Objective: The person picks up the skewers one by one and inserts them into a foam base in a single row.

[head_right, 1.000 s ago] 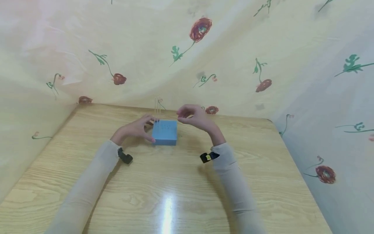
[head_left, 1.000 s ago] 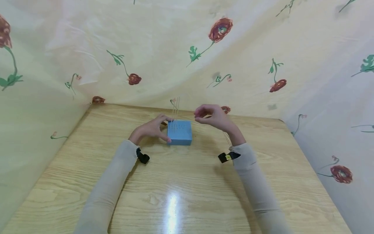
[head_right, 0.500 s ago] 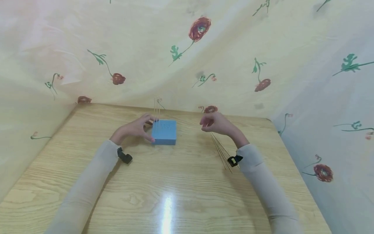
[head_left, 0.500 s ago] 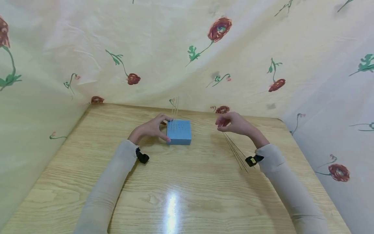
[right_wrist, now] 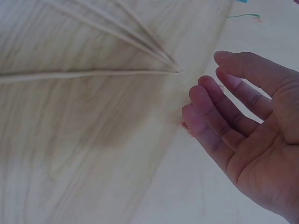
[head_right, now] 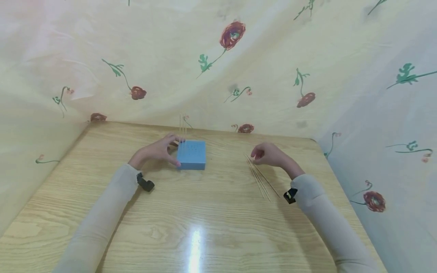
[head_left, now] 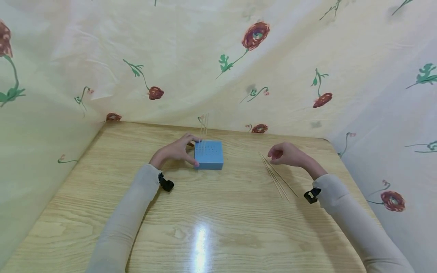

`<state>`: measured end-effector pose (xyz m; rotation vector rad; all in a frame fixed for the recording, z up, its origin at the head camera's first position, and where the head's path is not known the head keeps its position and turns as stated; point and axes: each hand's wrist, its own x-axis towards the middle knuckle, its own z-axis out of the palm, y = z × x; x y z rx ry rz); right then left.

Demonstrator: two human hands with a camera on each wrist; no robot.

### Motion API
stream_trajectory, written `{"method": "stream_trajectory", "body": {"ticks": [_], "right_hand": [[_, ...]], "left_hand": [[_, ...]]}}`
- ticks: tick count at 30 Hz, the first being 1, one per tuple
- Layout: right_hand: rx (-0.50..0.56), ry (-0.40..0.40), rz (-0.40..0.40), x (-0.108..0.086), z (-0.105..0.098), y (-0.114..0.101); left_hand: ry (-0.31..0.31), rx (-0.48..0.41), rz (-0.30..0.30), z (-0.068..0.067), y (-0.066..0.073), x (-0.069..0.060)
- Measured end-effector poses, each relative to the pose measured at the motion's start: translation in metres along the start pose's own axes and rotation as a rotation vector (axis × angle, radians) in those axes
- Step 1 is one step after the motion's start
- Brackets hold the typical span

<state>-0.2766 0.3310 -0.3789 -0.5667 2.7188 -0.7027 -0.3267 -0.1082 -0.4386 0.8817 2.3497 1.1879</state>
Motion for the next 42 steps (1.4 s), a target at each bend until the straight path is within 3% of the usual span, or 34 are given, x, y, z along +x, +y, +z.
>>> {"method": "stream_trajectory", "body": {"ticks": [13,30,37,42], "right_hand": [[0.041,-0.062,0.076,-0.009,0.007,0.025],[0.062,-0.04,0.112,-0.003,0.022,0.032],[0.069,-0.042,0.08,-0.004,0.021,0.026],[0.085,-0.047,0.101,-0.005,0.019,0.025]], "left_hand": [[0.009,-0.004,-0.011,0.001,-0.001,0.001],[0.0,-0.005,0.003,0.001,0.003,-0.002],[-0.004,-0.025,-0.007,0.001,0.001,-0.001],[-0.005,-0.031,-0.014,0.001,0.0,-0.001]]}}
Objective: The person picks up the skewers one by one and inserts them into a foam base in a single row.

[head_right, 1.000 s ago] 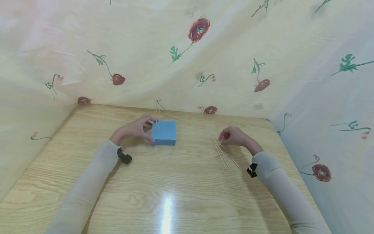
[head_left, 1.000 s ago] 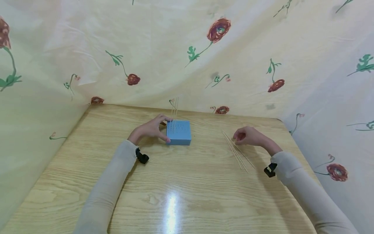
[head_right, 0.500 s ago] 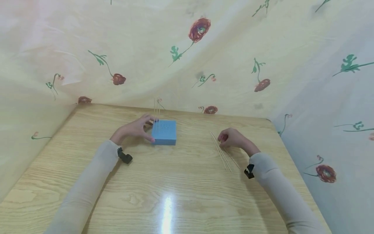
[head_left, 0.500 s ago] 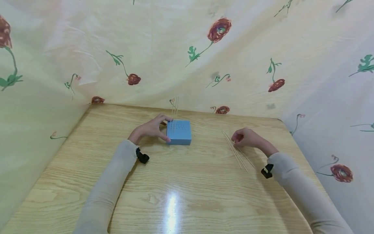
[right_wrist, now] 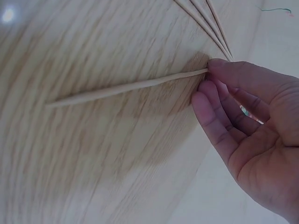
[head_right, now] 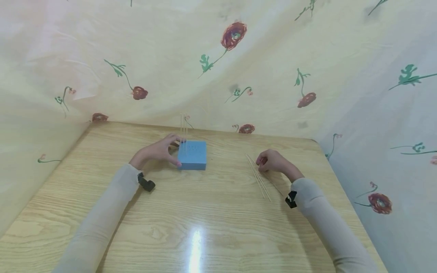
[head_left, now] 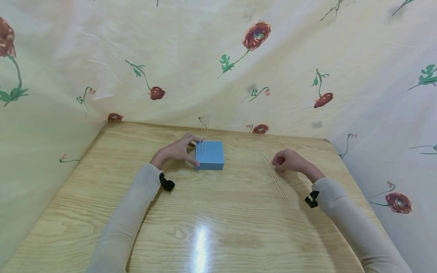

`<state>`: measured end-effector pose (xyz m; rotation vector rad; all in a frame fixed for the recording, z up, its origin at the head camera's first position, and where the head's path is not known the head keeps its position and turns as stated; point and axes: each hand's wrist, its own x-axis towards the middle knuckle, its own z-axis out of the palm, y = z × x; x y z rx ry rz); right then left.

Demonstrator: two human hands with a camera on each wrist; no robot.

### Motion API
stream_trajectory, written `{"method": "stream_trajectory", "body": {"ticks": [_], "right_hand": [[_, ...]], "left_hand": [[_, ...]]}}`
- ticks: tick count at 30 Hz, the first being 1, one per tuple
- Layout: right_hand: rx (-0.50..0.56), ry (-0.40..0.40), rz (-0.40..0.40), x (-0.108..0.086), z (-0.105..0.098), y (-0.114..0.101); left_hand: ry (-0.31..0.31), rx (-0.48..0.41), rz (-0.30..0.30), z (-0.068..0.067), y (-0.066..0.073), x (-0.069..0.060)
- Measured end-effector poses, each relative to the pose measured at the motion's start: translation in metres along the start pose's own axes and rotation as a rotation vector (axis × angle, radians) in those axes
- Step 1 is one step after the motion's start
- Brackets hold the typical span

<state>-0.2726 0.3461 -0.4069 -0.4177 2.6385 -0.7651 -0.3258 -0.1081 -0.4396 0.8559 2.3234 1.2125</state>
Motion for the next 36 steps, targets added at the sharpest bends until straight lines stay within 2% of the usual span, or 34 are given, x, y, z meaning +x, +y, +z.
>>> {"method": "stream_trajectory", "body": {"ticks": [12,24,36], "right_hand": [[0.009,-0.005,0.028,-0.003,-0.005,0.01],[0.026,-0.011,0.053,-0.008,-0.006,0.011],[0.016,0.008,0.058,-0.006,-0.005,0.017]], "left_hand": [[0.004,0.0,0.011,0.0,-0.003,0.001],[-0.003,-0.002,0.011,0.001,0.0,0.0],[-0.001,-0.002,-0.002,0.001,0.0,0.0]]}}
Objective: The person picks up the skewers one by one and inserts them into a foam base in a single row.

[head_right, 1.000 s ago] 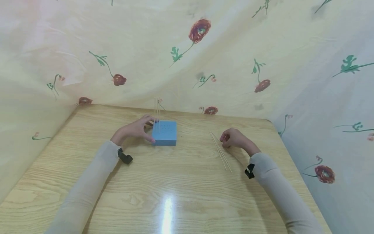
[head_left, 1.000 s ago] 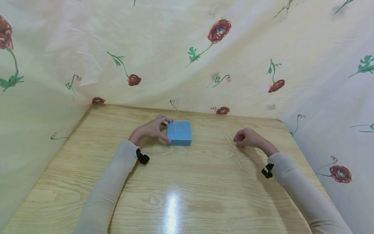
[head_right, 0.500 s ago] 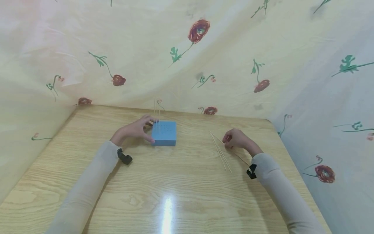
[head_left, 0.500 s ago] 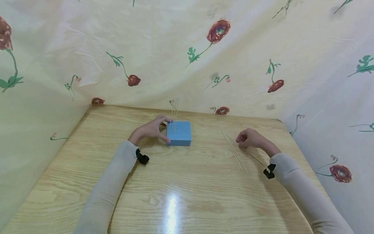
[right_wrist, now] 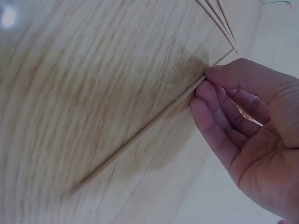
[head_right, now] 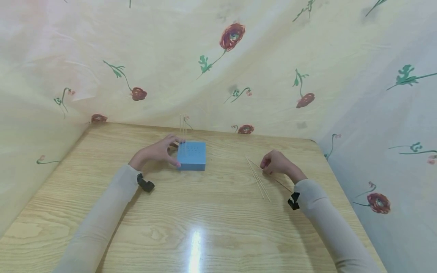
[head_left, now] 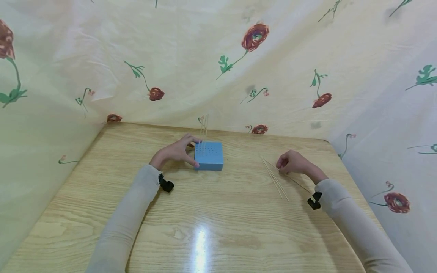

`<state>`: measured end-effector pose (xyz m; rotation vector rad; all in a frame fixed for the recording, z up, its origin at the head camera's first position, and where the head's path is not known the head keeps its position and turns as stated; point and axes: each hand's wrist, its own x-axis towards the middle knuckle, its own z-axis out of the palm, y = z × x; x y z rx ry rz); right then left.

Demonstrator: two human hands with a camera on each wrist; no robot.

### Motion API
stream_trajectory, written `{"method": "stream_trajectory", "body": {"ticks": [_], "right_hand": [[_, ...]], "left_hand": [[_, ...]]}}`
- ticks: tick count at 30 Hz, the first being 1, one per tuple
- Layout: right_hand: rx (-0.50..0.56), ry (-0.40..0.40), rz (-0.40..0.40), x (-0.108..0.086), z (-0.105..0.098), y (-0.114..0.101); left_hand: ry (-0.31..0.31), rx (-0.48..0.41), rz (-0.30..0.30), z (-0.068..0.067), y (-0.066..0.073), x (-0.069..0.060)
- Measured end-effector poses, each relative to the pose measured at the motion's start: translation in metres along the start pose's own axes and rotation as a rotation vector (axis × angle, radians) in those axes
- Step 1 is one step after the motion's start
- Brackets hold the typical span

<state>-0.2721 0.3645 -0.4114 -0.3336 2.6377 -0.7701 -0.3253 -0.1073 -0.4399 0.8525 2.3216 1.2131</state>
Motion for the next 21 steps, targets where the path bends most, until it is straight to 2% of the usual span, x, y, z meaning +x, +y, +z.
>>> {"method": "stream_trajectory", "body": {"ticks": [8,21], "right_hand": [[-0.006,0.013,-0.003,0.0003,0.0013,0.0028],[-0.049,0.043,-0.026,-0.0029,-0.0023,-0.0034]], "left_hand": [[-0.003,-0.011,-0.011,-0.0003,0.0001,-0.0012],[-0.005,0.001,0.008,-0.0002,0.0007,-0.0012]]}}
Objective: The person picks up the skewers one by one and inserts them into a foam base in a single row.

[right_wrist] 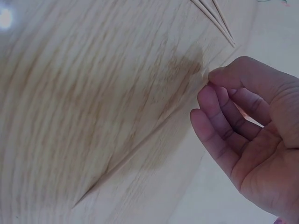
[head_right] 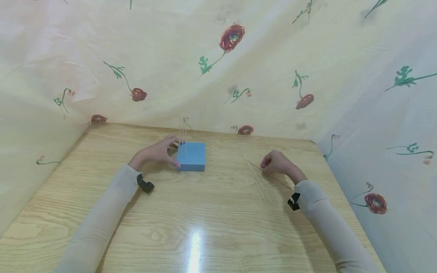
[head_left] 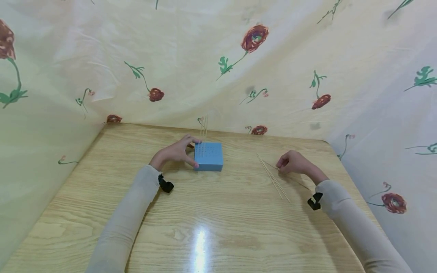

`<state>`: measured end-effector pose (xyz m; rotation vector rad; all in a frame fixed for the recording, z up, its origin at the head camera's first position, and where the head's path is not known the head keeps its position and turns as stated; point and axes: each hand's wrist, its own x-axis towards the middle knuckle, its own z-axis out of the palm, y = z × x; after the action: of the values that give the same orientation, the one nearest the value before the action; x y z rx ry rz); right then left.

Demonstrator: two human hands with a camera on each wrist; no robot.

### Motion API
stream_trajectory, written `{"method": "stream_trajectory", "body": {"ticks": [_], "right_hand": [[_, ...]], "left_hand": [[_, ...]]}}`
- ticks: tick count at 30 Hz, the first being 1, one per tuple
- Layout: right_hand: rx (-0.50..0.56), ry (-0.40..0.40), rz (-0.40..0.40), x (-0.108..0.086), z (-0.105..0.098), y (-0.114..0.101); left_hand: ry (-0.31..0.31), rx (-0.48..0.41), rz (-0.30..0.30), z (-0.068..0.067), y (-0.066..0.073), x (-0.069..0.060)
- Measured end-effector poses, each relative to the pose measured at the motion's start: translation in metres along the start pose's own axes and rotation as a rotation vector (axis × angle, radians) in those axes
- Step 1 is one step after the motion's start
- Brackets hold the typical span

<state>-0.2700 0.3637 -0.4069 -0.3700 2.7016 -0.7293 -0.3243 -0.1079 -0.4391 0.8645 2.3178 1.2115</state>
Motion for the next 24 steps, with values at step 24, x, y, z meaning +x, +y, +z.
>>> {"method": "stream_trajectory", "body": {"ticks": [24], "right_hand": [[-0.002,0.029,-0.044,0.005,-0.011,-0.011]], "left_hand": [[0.011,0.01,-0.005,-0.001,-0.003,0.001]]}}
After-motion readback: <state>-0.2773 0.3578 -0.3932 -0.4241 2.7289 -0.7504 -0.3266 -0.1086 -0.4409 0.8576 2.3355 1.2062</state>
